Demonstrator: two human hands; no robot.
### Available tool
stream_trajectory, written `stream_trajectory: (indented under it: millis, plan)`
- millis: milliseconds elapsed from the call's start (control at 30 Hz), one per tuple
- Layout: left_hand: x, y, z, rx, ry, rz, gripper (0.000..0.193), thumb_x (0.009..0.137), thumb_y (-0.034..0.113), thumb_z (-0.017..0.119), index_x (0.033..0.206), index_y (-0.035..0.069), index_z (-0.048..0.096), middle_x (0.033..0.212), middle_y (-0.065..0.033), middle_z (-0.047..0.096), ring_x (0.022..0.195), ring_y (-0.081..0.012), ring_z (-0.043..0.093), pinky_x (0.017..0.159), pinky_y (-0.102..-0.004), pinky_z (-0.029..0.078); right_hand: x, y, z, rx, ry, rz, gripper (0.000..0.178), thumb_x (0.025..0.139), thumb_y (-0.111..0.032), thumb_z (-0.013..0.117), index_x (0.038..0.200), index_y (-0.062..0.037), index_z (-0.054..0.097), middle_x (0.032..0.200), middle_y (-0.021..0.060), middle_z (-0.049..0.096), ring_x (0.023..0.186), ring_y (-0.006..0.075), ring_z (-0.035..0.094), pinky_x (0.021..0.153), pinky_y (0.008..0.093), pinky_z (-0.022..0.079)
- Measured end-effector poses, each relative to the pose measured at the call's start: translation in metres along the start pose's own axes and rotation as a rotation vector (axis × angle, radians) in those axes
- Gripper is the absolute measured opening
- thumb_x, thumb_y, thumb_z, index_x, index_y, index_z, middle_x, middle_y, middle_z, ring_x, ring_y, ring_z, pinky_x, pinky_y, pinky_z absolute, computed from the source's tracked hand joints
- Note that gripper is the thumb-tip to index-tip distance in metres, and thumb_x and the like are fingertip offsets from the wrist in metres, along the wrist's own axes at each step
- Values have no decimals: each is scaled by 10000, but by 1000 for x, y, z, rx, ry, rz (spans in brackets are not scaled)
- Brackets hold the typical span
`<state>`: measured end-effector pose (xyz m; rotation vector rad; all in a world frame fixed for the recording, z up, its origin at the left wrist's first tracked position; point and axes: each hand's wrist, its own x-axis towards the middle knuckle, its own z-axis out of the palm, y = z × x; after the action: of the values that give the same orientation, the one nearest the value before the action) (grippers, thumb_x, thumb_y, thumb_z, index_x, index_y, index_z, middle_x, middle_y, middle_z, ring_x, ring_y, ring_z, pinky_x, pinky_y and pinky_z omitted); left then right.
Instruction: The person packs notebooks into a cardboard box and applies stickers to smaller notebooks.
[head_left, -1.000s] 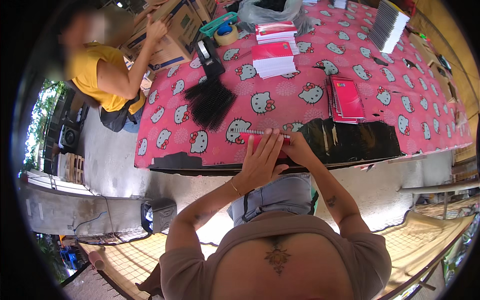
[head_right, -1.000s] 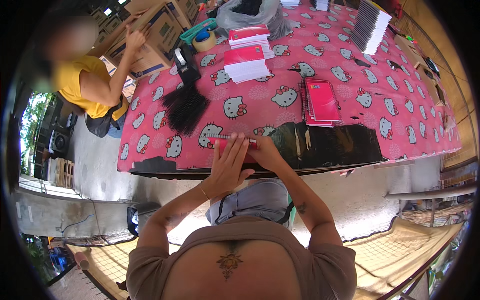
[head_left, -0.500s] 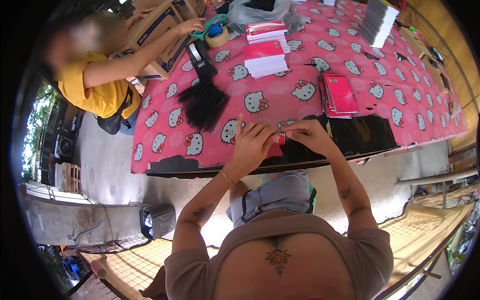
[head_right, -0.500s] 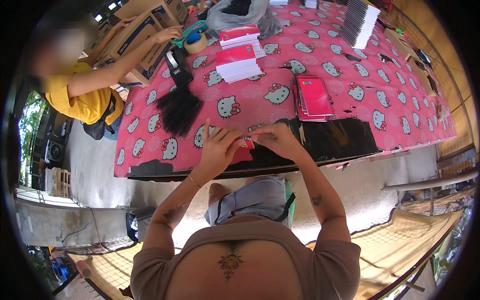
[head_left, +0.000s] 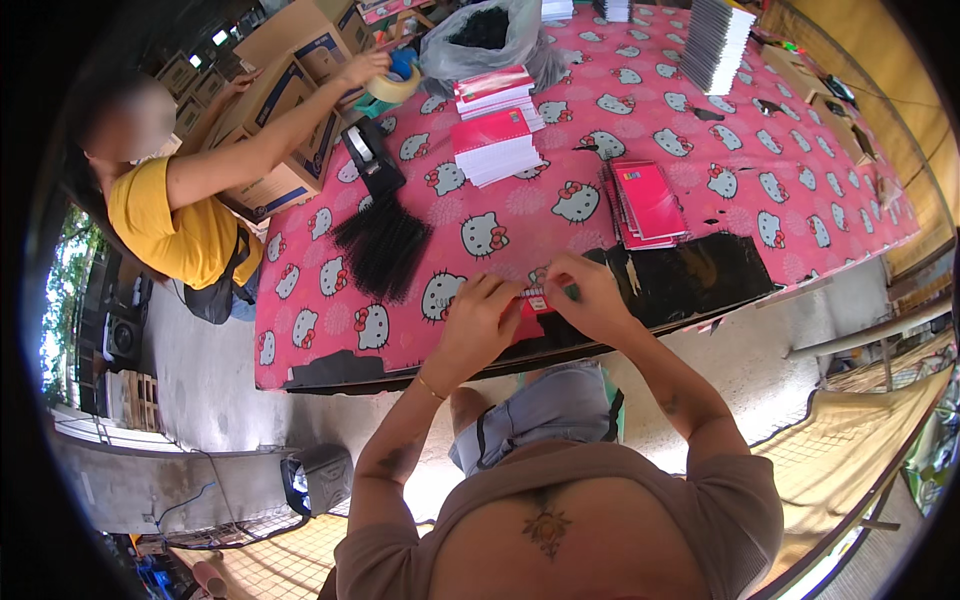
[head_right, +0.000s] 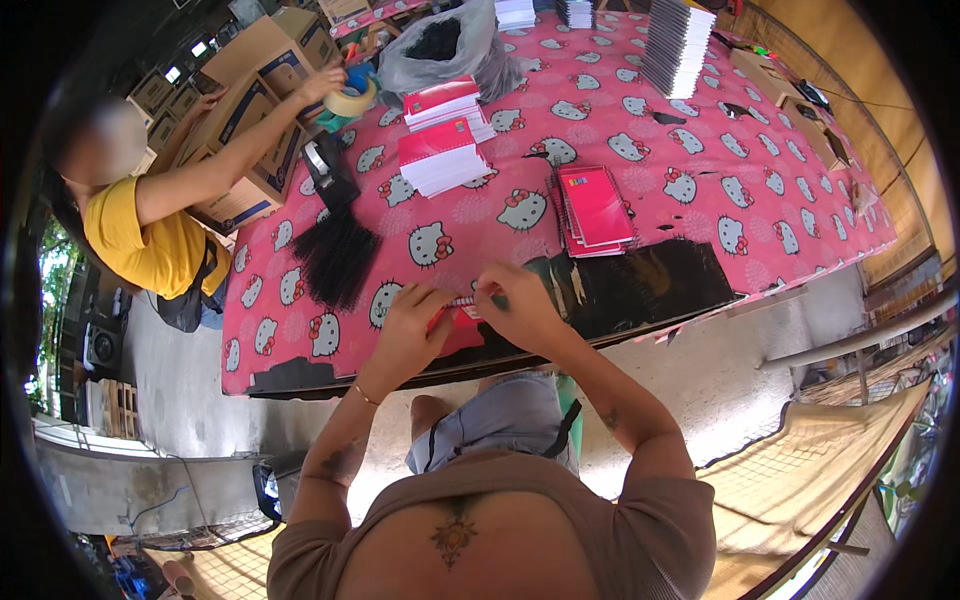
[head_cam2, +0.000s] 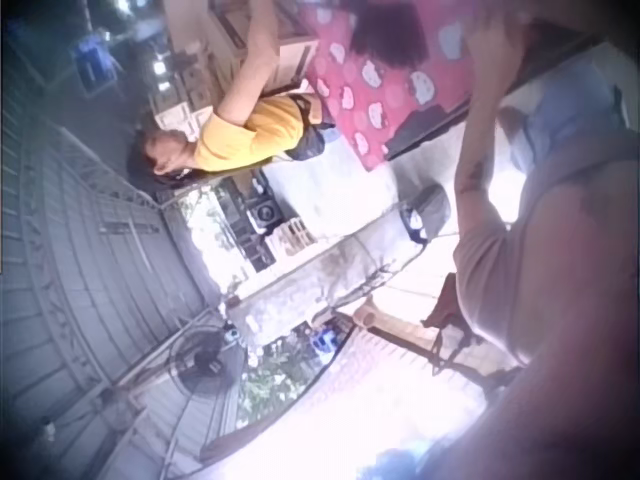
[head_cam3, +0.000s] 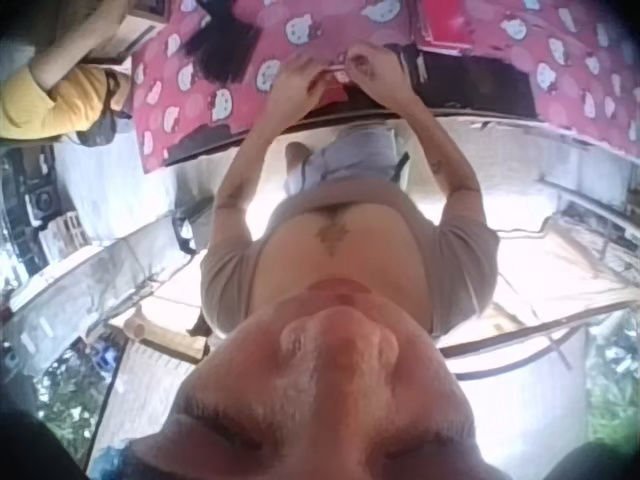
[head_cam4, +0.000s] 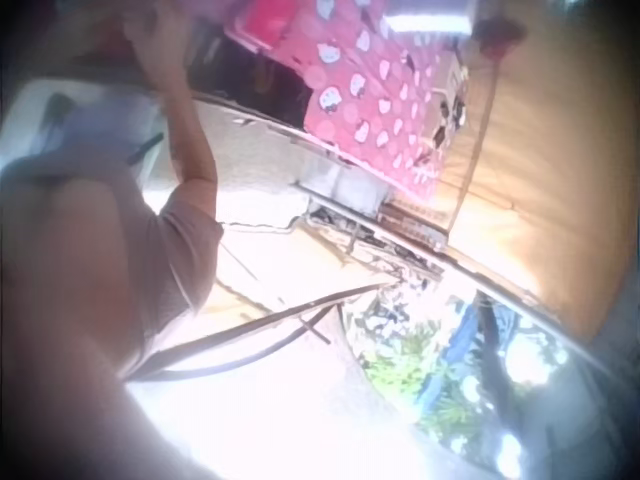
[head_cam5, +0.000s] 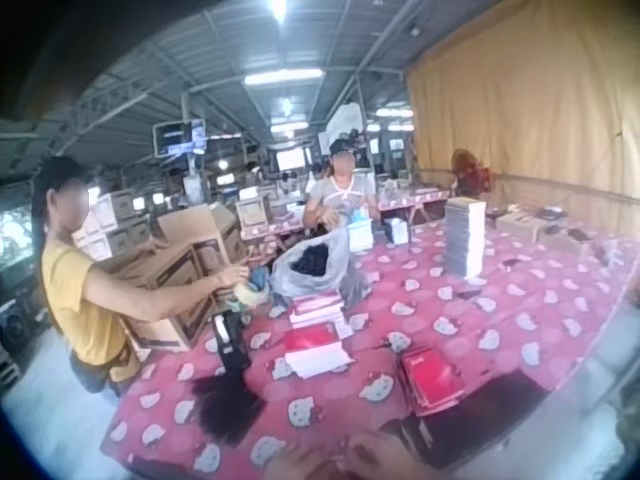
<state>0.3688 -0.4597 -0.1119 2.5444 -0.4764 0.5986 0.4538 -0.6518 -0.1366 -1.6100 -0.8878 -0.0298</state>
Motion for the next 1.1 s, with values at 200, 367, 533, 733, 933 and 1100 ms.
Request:
stream_trajectory:
  millis: [200, 367, 533, 733, 933, 1100]
  plan:
    - [89, -17, -26, -343, 83, 49, 310, 841, 87, 710, 1144, 26, 683, 1071, -150, 684, 1010, -328, 647, 838, -377, 524, 0, -40, -58, -340, -86, 229, 426, 864, -33, 661, 1285, -69, 611, 1043, 200, 695, 931, 368, 691, 781, 374, 554]
    - [156, -138, 13, 193, 339, 130, 239, 878, 122, 673, 1094, 23, 703, 1069, -191, 700, 943, -356, 686, 827, -406, 553, 18, 9, -129, -971, 149, -14, 663, 738, -32, 717, 1377, -95, 552, 1438, 149, 517, 1312, 366, 498, 1051, 476, 431]
    - [155, -163, 25, 298, 213, 101, 218, 875, 87, 631, 1072, 16, 692, 1091, -184, 691, 983, -350, 670, 862, -438, 544, 12, 31, -122, -1172, 86, 6, 826, 775, -245, 803, 1471, -44, 405, 1527, 148, 405, 1386, 345, 413, 1130, 488, 329]
    - [125, -88, -6, 221, 318, 160, 219, 821, 24, 632, 1034, 23, 683, 954, -150, 672, 912, -339, 637, 817, -450, 502, 20, 10, -60, -398, 282, -122, 776, 781, -167, 809, 1441, -27, 424, 1431, 189, 477, 1329, 294, 469, 1103, 426, 362]
    - [25, -33, 14, -235, 5, 100, 274, 856, 123, 693, 1106, 15, 669, 962, -150, 663, 943, -359, 612, 821, -441, 486, -22, 50, 0, 197, 99, 318, 494, 816, -3, 760, 1260, -3, 544, 1147, 85, 640, 1060, 157, 601, 930, 304, 482]
    - [3, -129, -22, 529, 292, -395, 330, 872, 220, 688, 1128, 15, 648, 1097, -141, 601, 946, -352, 554, 816, -440, 491, -25, 44, 12, 256, 180, 340, 326, 836, 0, 742, 1128, -1, 595, 1067, 70, 656, 967, 126, 615, 872, 275, 501]
